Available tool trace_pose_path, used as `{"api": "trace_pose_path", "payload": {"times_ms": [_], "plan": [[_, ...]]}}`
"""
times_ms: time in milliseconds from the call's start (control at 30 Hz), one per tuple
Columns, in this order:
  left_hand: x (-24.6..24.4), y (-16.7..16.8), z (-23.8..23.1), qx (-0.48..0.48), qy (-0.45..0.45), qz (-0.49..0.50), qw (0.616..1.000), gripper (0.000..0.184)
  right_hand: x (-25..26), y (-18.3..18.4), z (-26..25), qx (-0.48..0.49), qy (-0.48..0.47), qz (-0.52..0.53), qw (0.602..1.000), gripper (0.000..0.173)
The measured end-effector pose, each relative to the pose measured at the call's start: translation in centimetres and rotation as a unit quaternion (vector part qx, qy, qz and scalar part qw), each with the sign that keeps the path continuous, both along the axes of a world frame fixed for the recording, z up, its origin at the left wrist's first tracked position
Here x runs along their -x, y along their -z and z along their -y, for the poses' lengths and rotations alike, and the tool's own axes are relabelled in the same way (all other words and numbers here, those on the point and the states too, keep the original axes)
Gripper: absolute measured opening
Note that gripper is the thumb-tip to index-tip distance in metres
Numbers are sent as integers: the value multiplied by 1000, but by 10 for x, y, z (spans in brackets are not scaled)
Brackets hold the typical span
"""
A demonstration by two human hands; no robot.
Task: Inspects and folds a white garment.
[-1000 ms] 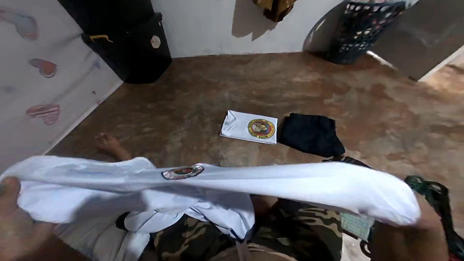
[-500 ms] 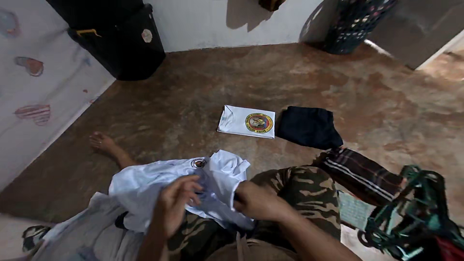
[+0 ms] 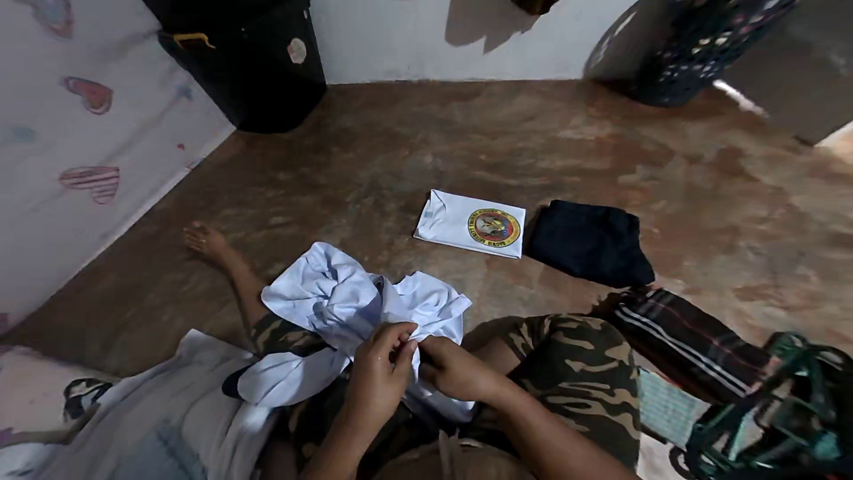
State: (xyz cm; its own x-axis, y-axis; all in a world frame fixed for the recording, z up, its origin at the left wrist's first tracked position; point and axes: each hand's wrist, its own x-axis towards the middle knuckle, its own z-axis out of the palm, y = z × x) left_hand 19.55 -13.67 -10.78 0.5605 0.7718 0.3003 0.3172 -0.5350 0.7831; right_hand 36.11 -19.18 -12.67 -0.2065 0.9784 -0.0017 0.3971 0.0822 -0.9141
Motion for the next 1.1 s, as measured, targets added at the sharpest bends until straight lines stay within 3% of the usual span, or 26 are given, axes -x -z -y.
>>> {"api": "trace_pose_path", "payload": {"times_ms": [133,200,267,333,400,433,467,533,633,700,800,933,1033,1100], "plan": [[5,-3,-5,254,41,149,955,14,-4,-2,1,-36,-13,-24,999,19],[8,-1,-9,282,36,174,943,14,-1,-5,4,-80,16,10,997,14],[11,4,-16,175,26,137,975,19,3,-8,9,-132,68,56,987,14],[18,14,-30,23,76,54,995,48,6,-12,15,-207,120,70,968,9],[24,24,-40,-24,168,5,985,90,5,-21,19,-265,146,51,952,6],[27,26,-40,-31,185,-18,982,96,3,-25,22,-281,151,47,947,5],[28,26,-37,-35,180,-41,982,85,1,-30,24,-291,156,55,942,7],[28,15,-29,4,140,-100,985,42,-7,-35,29,-315,170,73,931,11],[34,20,-32,-61,76,-86,991,17,-26,-44,40,-312,186,76,929,11],[49,23,-44,-80,51,-71,993,22,-44,-51,49,-302,205,94,926,7],[67,20,-56,-34,69,-88,993,35,-59,-55,47,-330,248,135,901,7],[60,0,-47,38,123,-163,978,33,-36,-46,30,-370,207,57,904,13],[47,-12,-31,-41,150,-27,987,78,-10,-47,19,-381,139,40,913,14],[37,-28,-16,-91,129,27,987,86,3,-50,12,-373,108,58,920,14]]}}
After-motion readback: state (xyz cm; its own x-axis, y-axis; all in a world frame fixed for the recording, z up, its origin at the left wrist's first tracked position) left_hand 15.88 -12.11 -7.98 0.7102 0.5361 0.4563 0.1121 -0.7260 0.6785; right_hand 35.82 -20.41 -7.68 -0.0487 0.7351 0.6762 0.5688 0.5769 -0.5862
